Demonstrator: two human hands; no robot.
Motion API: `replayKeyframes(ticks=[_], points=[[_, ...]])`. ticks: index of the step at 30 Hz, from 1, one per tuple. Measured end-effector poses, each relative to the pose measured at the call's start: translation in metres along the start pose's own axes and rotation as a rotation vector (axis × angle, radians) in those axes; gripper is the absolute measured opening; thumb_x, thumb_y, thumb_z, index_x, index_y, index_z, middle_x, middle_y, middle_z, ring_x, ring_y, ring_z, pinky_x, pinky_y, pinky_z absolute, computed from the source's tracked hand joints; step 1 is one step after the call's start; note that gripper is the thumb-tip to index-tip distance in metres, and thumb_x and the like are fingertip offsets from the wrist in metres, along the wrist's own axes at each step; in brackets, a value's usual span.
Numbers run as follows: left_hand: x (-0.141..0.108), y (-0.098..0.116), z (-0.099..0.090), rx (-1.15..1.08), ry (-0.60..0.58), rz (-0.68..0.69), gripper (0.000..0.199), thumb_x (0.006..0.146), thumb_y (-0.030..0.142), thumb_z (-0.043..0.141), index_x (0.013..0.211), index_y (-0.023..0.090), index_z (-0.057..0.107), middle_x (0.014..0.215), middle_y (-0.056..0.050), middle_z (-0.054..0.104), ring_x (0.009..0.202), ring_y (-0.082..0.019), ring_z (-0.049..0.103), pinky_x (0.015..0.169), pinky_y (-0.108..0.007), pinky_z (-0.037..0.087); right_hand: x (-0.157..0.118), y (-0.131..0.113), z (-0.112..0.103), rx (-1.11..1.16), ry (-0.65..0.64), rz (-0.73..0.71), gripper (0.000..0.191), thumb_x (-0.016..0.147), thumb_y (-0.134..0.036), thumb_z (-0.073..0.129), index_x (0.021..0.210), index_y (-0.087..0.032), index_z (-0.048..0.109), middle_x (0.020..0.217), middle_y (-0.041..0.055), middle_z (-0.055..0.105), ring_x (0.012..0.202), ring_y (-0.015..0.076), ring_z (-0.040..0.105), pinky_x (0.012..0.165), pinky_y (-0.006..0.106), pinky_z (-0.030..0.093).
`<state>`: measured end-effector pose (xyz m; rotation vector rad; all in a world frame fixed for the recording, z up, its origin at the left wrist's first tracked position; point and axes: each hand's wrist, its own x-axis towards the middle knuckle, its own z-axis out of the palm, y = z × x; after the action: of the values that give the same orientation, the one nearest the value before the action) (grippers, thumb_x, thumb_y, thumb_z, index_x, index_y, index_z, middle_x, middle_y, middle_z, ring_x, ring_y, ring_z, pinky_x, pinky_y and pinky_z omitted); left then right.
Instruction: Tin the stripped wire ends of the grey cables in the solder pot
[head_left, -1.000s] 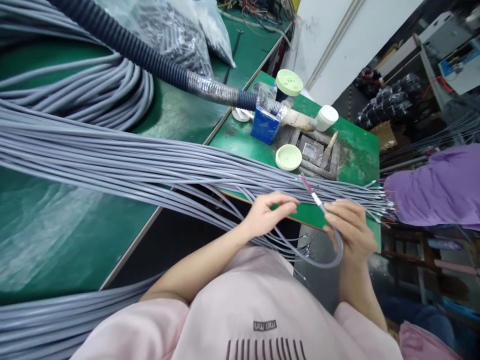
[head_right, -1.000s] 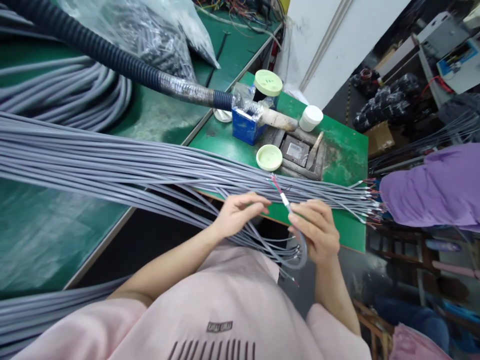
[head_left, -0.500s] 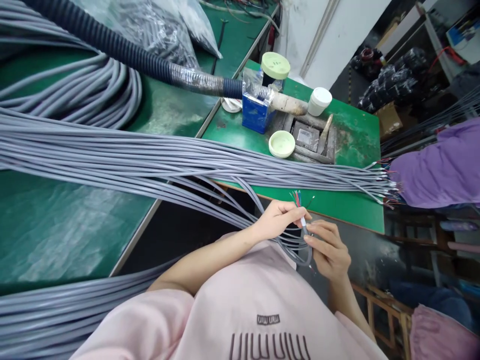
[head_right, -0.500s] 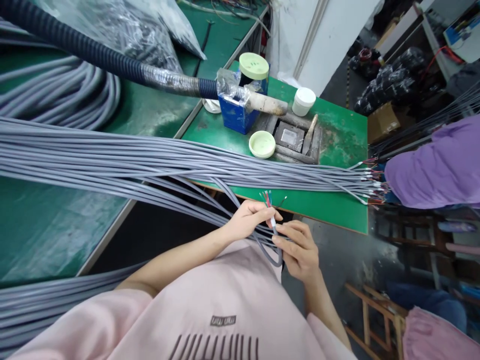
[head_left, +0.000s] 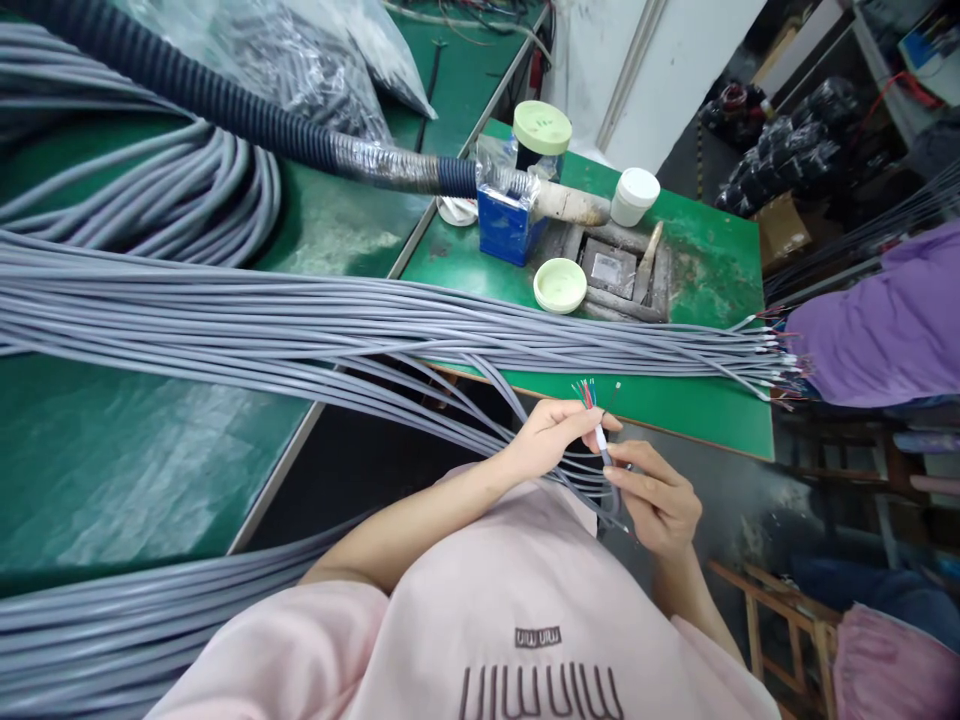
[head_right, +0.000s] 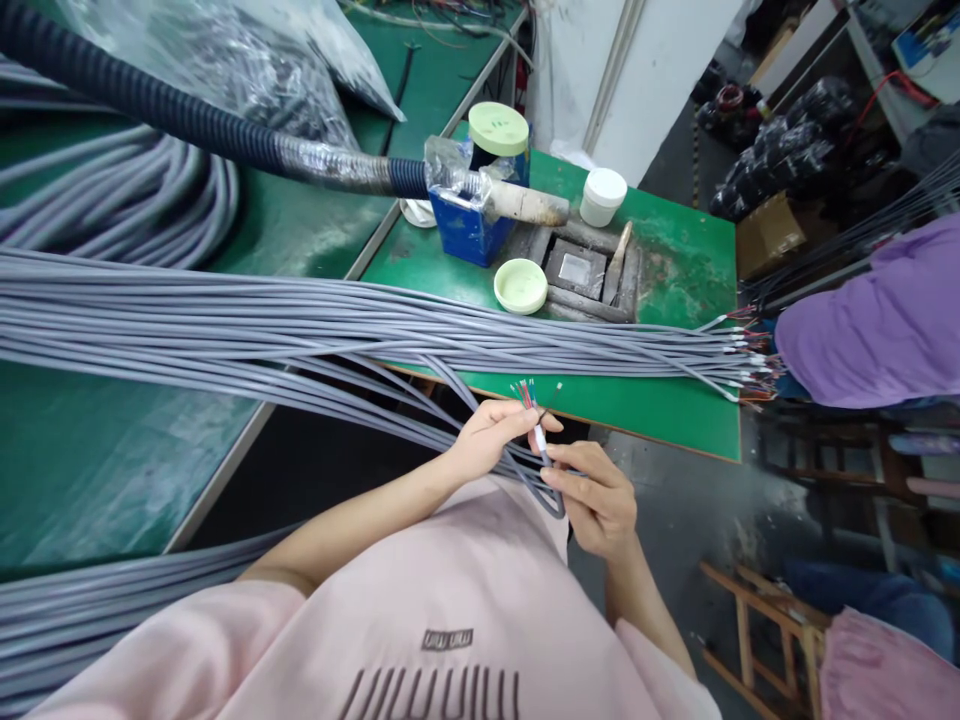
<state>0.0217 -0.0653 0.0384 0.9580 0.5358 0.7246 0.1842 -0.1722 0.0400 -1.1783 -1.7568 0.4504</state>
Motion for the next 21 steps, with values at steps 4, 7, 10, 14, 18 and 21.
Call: replayKeyframes(ticks=[4, 7, 10, 14, 18, 21], points=[[0.0009, -0.0041, 0.0001, -0.096, 0.036, 0.024, 0.033, 0.080, 0.049, 0.068, 0.084, 0.016, 0.066, 0.058, 0.000, 0.065, 0.055, -0.013, 0.060, 0.062, -0.027, 0.048, 0.0004, -0.0017, 0.0016, 0.040, 0.013, 0.019, 0.052, 0.080, -0.004, 0.057, 0.118, -0.038, 0.068, 0.117, 0.0059, 0.071, 0.086, 0.0231, 0.071, 0.072, 0.044, 0.058], [0.0010, -0.0036, 0.0004, -0.112, 0.063, 0.029, 0.033, 0.079, 0.048, 0.069, 0.078, 0.016, 0.060, 0.057, 0.001, 0.065, 0.053, -0.011, 0.059, 0.060, -0.025, 0.047, 0.0011, -0.0031, 0.0024, 0.041, 0.020, 0.036, 0.052, 0.080, -0.004, 0.057, 0.118, -0.038, 0.068, 0.115, 0.0056, 0.072, 0.088, 0.0234, 0.071, 0.071, 0.043, 0.058], [0.0006, -0.0011, 0.0011, -0.092, 0.094, 0.030, 0.037, 0.078, 0.049, 0.070, 0.071, 0.017, 0.055, 0.054, 0.001, 0.063, 0.050, -0.011, 0.058, 0.058, -0.024, 0.046, 0.0011, -0.0035, 0.0032, 0.032, 0.023, 0.054, 0.052, 0.080, -0.005, 0.058, 0.117, -0.040, 0.068, 0.114, 0.0049, 0.072, 0.090, 0.0240, 0.071, 0.072, 0.043, 0.059], [0.0001, 0.0001, 0.0013, -0.082, 0.126, 0.054, 0.039, 0.077, 0.048, 0.071, 0.066, 0.017, 0.052, 0.052, 0.002, 0.063, 0.048, -0.009, 0.056, 0.056, -0.023, 0.045, 0.0001, -0.0032, 0.0043, 0.050, 0.019, 0.064, 0.050, 0.080, -0.005, 0.057, 0.116, -0.037, 0.069, 0.114, 0.0057, 0.072, 0.091, 0.0238, 0.071, 0.073, 0.042, 0.059], [-0.0001, -0.0015, 0.0008, -0.085, 0.148, 0.066, 0.040, 0.076, 0.046, 0.074, 0.064, 0.017, 0.049, 0.050, 0.003, 0.062, 0.045, -0.008, 0.054, 0.053, -0.021, 0.043, -0.0010, -0.0036, 0.0059, 0.056, 0.020, 0.064, 0.049, 0.080, -0.004, 0.057, 0.116, -0.035, 0.070, 0.115, 0.0062, 0.072, 0.093, 0.0233, 0.070, 0.075, 0.041, 0.058], [-0.0003, -0.0025, 0.0006, -0.086, 0.155, 0.064, 0.039, 0.076, 0.045, 0.074, 0.064, 0.017, 0.049, 0.049, 0.003, 0.062, 0.044, -0.007, 0.053, 0.052, -0.020, 0.042, -0.0019, -0.0041, 0.0069, 0.073, 0.019, 0.064, 0.051, 0.080, 0.000, 0.056, 0.116, -0.033, 0.070, 0.116, 0.0066, 0.071, 0.096, 0.0217, 0.069, 0.079, 0.039, 0.057]])
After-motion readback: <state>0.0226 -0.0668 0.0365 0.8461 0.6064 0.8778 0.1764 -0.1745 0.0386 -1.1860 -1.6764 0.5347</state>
